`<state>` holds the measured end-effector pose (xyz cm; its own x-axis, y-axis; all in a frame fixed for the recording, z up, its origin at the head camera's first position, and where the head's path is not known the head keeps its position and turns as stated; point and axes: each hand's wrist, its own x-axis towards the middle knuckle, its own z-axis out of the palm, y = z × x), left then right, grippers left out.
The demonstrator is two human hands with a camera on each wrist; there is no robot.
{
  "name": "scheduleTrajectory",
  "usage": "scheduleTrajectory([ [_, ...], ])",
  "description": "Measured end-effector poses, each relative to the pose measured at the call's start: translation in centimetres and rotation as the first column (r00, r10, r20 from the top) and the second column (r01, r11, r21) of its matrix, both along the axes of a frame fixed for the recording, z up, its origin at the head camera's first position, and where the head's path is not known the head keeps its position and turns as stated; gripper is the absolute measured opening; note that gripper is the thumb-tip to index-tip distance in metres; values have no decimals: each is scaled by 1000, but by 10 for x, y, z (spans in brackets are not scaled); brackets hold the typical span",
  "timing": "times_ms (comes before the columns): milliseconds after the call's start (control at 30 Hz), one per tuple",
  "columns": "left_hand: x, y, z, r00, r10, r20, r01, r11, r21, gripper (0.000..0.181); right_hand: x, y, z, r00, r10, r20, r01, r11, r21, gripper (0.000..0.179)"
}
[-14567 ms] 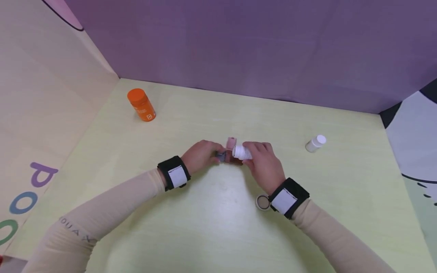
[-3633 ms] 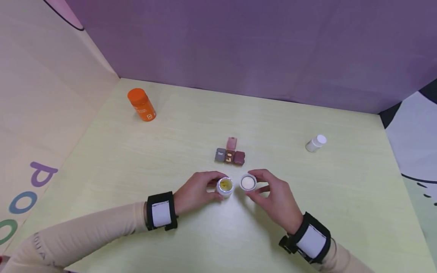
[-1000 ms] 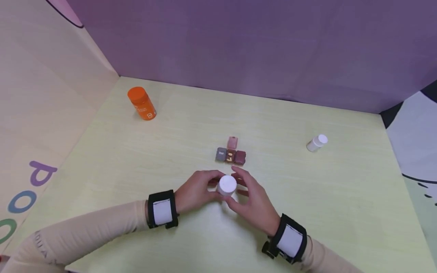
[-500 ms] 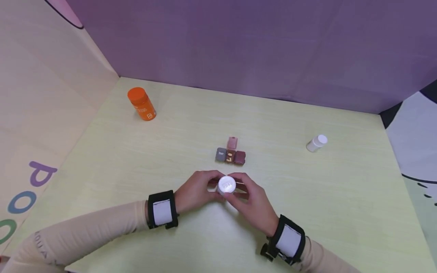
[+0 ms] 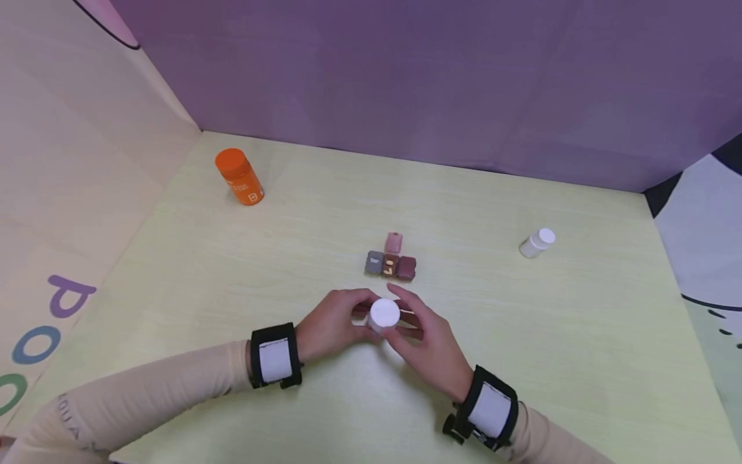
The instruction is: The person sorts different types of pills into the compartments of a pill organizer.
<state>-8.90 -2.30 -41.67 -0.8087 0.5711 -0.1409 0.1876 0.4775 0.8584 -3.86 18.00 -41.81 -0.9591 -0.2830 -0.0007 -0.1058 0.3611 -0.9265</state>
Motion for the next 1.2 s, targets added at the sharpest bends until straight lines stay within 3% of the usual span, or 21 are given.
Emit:
scheduleTrajectory([
  [167, 0, 0, -1, 1000, -2, 1, 2, 1000, 2, 42, 0, -2, -2, 1000, -9, -13, 9, 1000, -27, 44],
  [500, 0, 0, -2, 1000, -5, -11, 5, 1000, -2, 41, 1, -3, 0, 999, -33, 19, 33, 999, 2, 62],
  [700, -1, 0, -1, 1000, 4, 23, -4, 1000, -4, 43, 1, -3, -1, 1000, -27, -3, 27, 1000, 8, 48],
  [833, -1, 0, -1, 1000, 0, 8, 0, 1000, -6, 40, 1, -4, -2, 999, -37, 10, 37, 999, -4, 42],
  [1067, -1, 0, -4, 1000, -6, -10, 6, 1000, 11, 38, 1, -3, 0, 999, -27, 35, 26, 999, 27, 66],
  [1200, -1, 0, -3, 1000, -2, -2, 2, 1000, 16, 39, 1, -3, 2, 1000, 7, 9, -7, 999, 35, 63],
])
